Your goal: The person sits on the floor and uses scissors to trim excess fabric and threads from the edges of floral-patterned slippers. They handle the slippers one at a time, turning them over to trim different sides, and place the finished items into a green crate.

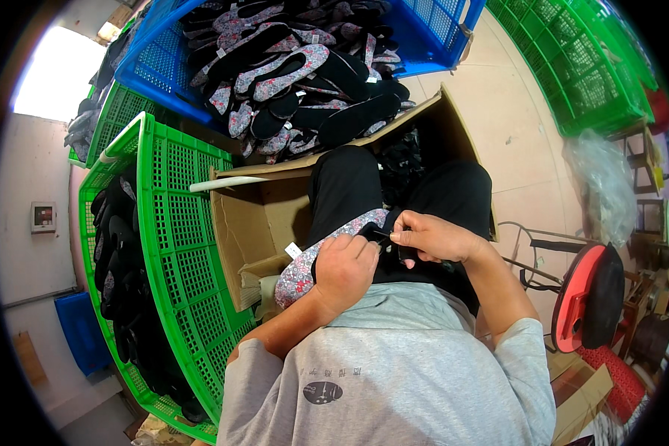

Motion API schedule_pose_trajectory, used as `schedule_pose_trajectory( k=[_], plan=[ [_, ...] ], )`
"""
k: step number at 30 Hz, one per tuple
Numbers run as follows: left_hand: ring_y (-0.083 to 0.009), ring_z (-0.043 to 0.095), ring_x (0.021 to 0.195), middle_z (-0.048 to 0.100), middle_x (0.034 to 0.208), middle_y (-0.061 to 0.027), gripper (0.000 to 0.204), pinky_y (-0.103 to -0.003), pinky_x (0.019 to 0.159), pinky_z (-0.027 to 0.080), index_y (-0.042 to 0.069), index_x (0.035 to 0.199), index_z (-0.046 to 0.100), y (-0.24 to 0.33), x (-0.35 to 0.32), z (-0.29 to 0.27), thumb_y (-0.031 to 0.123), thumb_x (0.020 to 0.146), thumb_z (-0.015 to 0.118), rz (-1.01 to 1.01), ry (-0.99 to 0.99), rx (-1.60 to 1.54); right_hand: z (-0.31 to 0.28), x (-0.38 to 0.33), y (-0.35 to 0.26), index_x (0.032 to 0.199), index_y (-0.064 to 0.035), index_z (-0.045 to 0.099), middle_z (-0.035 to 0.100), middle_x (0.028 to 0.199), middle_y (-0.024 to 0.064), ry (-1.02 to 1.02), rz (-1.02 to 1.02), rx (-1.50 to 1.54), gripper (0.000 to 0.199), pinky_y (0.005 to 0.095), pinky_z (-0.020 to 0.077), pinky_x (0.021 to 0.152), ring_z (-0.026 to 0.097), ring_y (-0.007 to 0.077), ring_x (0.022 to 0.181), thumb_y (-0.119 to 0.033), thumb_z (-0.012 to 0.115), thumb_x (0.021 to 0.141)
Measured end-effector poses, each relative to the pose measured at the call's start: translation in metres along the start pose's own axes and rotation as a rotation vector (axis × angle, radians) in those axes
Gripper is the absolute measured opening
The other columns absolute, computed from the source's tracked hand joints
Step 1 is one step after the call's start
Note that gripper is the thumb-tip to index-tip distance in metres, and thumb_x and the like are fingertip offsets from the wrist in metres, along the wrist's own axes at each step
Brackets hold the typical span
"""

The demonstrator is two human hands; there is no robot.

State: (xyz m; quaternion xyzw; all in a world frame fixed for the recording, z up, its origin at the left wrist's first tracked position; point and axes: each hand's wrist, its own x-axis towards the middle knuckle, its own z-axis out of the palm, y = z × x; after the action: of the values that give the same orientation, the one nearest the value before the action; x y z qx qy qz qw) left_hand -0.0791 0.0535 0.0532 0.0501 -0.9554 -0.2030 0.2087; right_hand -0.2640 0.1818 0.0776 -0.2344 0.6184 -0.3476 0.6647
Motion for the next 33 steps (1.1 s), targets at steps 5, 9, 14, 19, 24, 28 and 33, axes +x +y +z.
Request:
schedule_pose_trajectory(
  k=[5, 9, 14, 19, 24, 28, 33],
  plan=[
    [-0.025, 0.057, 0.069, 0.058, 0.074, -0.0058, 0.008, -0.038, 0.064, 0.044, 0.008, 0.08, 0.065, 0.001, -0.001, 0.0, 0.009, 0.076, 0.072, -0.009, 0.002, 0.002, 0.0, 0.001, 0.0, 0.102, -0.0092, 0.048, 0.063, 0.068, 0.0044, -0.014, -0.004, 0.05, 0.02, 0.0201, 0.0282, 0.039, 0.037, 0.0031, 0.044, -0.029, 0.051, 0.104],
    [-0.0258, 0.055, 0.068, 0.056, 0.073, -0.0064, 0.016, -0.038, 0.063, 0.044, 0.009, 0.076, 0.061, 0.0, -0.003, 0.001, 0.01, 0.072, 0.077, -0.066, 0.025, 0.003, 0.0, 0.003, 0.005, 0.102, -0.0096, 0.048, 0.063, 0.068, 0.0048, -0.03, -0.007, 0.112, 0.019, 0.0196, 0.028, 0.039, 0.037, 0.0024, 0.044, -0.028, 0.051, 0.104],
    [-0.0269, 0.055, 0.068, 0.056, 0.074, -0.0066, 0.025, -0.038, 0.062, 0.043, 0.008, 0.076, 0.059, 0.003, 0.001, -0.003, 0.015, 0.069, 0.082, -0.146, 0.044, 0.031, 0.0, 0.004, 0.005, 0.102, -0.0095, 0.048, 0.063, 0.068, 0.0054, -0.04, -0.009, 0.136, 0.019, 0.0191, 0.0277, 0.039, 0.037, 0.0022, 0.044, -0.028, 0.051, 0.104],
    [-0.0275, 0.055, 0.07, 0.058, 0.076, -0.0072, 0.025, -0.038, 0.062, 0.044, 0.006, 0.081, 0.061, 0.002, 0.003, -0.002, 0.016, 0.072, 0.082, -0.147, 0.068, 0.031, 0.002, 0.005, 0.005, 0.101, -0.0096, 0.048, 0.064, 0.069, 0.0058, -0.044, -0.023, 0.147, 0.019, 0.0189, 0.0275, 0.039, 0.037, 0.0022, 0.044, -0.029, 0.051, 0.104],
    [-0.0279, 0.057, 0.07, 0.06, 0.077, -0.0081, 0.018, -0.038, 0.063, 0.046, 0.005, 0.085, 0.065, 0.0, 0.003, -0.001, 0.014, 0.075, 0.078, -0.178, 0.08, 0.033, 0.002, 0.007, 0.007, 0.101, -0.0095, 0.048, 0.064, 0.068, 0.006, -0.049, -0.024, 0.159, 0.02, 0.0189, 0.0276, 0.039, 0.037, 0.0025, 0.044, -0.029, 0.051, 0.104],
    [-0.0279, 0.058, 0.07, 0.06, 0.075, -0.0085, 0.013, -0.039, 0.063, 0.047, 0.005, 0.084, 0.067, 0.0, 0.003, 0.001, 0.012, 0.077, 0.075, -0.185, 0.09, 0.058, 0.002, 0.009, 0.009, 0.101, -0.0092, 0.048, 0.064, 0.068, 0.0063, -0.042, -0.02, 0.154, 0.019, 0.0191, 0.0275, 0.039, 0.037, 0.0026, 0.043, -0.028, 0.051, 0.104],
    [-0.0274, 0.058, 0.07, 0.061, 0.075, -0.0077, 0.007, -0.039, 0.064, 0.047, 0.006, 0.083, 0.067, -0.002, 0.002, 0.002, 0.009, 0.078, 0.072, -0.188, 0.053, 0.067, 0.004, 0.011, 0.011, 0.102, -0.0088, 0.048, 0.064, 0.068, 0.007, -0.035, -0.02, 0.144, 0.019, 0.0192, 0.0276, 0.038, 0.037, 0.0026, 0.043, -0.028, 0.051, 0.104]
  ],
)
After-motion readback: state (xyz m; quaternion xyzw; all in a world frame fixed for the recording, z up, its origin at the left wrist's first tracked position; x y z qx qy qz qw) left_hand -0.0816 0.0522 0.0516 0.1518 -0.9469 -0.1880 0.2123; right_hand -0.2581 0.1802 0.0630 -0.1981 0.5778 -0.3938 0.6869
